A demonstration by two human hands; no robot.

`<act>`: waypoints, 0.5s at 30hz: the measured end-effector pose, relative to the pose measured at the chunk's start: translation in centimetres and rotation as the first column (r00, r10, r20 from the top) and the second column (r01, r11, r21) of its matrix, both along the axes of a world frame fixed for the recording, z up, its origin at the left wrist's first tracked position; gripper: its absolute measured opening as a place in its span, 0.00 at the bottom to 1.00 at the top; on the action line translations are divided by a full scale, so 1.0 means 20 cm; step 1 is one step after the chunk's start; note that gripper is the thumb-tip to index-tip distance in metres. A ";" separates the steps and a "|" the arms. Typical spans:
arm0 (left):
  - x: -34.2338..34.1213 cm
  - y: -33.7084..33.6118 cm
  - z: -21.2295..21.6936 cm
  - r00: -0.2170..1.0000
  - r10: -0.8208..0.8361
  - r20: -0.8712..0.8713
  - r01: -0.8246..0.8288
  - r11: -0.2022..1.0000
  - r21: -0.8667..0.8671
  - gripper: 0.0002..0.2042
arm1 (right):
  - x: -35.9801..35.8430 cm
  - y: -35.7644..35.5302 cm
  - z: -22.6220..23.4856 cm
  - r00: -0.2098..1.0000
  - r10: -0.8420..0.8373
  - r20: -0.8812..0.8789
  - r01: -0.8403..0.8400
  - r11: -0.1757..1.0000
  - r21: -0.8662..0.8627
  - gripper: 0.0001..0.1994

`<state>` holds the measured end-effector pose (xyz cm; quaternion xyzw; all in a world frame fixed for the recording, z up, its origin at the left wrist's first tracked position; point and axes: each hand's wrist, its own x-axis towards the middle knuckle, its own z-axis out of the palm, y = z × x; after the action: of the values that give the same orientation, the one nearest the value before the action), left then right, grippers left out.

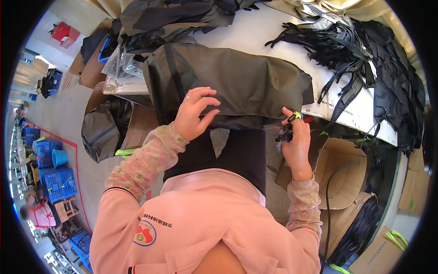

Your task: Trimming loose threads and excess fabric borders from synthetic garment components using scissors.

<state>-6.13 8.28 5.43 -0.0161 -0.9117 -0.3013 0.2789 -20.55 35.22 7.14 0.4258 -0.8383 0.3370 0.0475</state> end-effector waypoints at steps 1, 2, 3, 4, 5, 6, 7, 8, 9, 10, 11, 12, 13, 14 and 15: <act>0.03 0.00 -0.01 1.000 0.011 0.004 -0.010 1.000 -0.004 0.13 | -0.02 -0.02 -0.03 1.000 0.011 0.004 -0.010 1.000 -0.004 0.25; 0.07 -0.01 -0.02 0.987 0.151 -0.050 -0.152 0.988 -0.024 0.14 | -0.05 -0.04 -0.07 0.993 -0.026 -0.111 0.028 0.999 0.017 0.25; 0.11 -0.02 -0.03 0.952 0.288 -0.106 -0.293 0.955 -0.037 0.15 | -0.08 -0.06 -0.10 0.973 -0.059 -0.225 0.068 0.997 0.032 0.25; 0.18 -0.05 -0.06 0.905 0.412 -0.105 -0.416 0.909 -0.017 0.16 | -0.10 -0.08 -0.12 0.973 -0.056 -0.223 0.067 0.997 0.038 0.24; 0.24 -0.09 -0.10 0.859 0.499 -0.119 -0.505 0.863 -0.031 0.23 | -0.12 -0.08 -0.13 0.959 -0.074 -0.275 0.089 0.995 0.043 0.21; 0.29 -0.12 -0.14 0.803 0.588 -0.097 -0.594 0.804 -0.040 0.27 | -0.15 -0.07 -0.16 0.951 -0.107 -0.292 0.122 0.992 0.035 0.19; 0.34 -0.15 -0.18 0.737 0.671 -0.080 -0.675 0.736 -0.051 0.32 | -0.17 -0.07 -0.20 0.941 -0.141 -0.309 0.156 0.987 0.025 0.17; 0.41 -0.19 -0.24 0.716 0.694 -0.081 -0.698 0.713 -0.067 0.32 | -0.18 -0.08 -0.21 0.946 -0.157 -0.282 0.169 0.985 0.020 0.16; 0.48 -0.23 -0.31 0.671 0.742 -0.012 -0.742 0.671 0.002 0.35 | -0.18 -0.09 -0.21 0.951 -0.173 -0.256 0.183 0.983 0.017 0.14; 0.54 -0.26 -0.40 0.625 0.778 0.060 -0.780 0.621 0.074 0.39 | -0.18 -0.09 -0.21 0.960 -0.174 -0.219 0.182 0.983 0.018 0.12; 0.58 -0.30 -0.50 0.609 0.791 0.057 -0.793 0.605 0.071 0.39 | -0.19 -0.09 -0.24 0.959 -0.199 -0.201 0.204 0.979 0.005 0.13; 0.61 -0.34 -0.59 0.733 0.627 0.264 -0.670 0.597 0.441 0.38 | -0.19 -0.10 -0.25 0.958 -0.220 -0.183 0.222 0.975 -0.010 0.14; 0.60 -0.34 -0.58 0.856 0.376 0.355 -0.500 0.424 0.755 0.36 | -0.20 -0.10 -0.27 0.955 -0.247 -0.166 0.247 0.969 -0.021 0.15; 0.61 -0.33 -0.56 0.851 0.389 0.354 -0.505 0.417 0.756 0.36 | -0.20 -0.11 -0.28 0.958 -0.233 -0.168 0.232 0.972 -0.022 0.15; 0.60 -0.32 -0.55 0.862 0.302 0.406 -0.462 0.141 0.876 0.32 | -0.21 -0.12 -0.29 0.959 -0.241 -0.149 0.240 0.970 -0.029 0.13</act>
<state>5.81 1.82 -5.49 0.4079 -0.5263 -0.7078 0.2358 -24.73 32.83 1.25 0.3448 -0.8760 0.3001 0.1539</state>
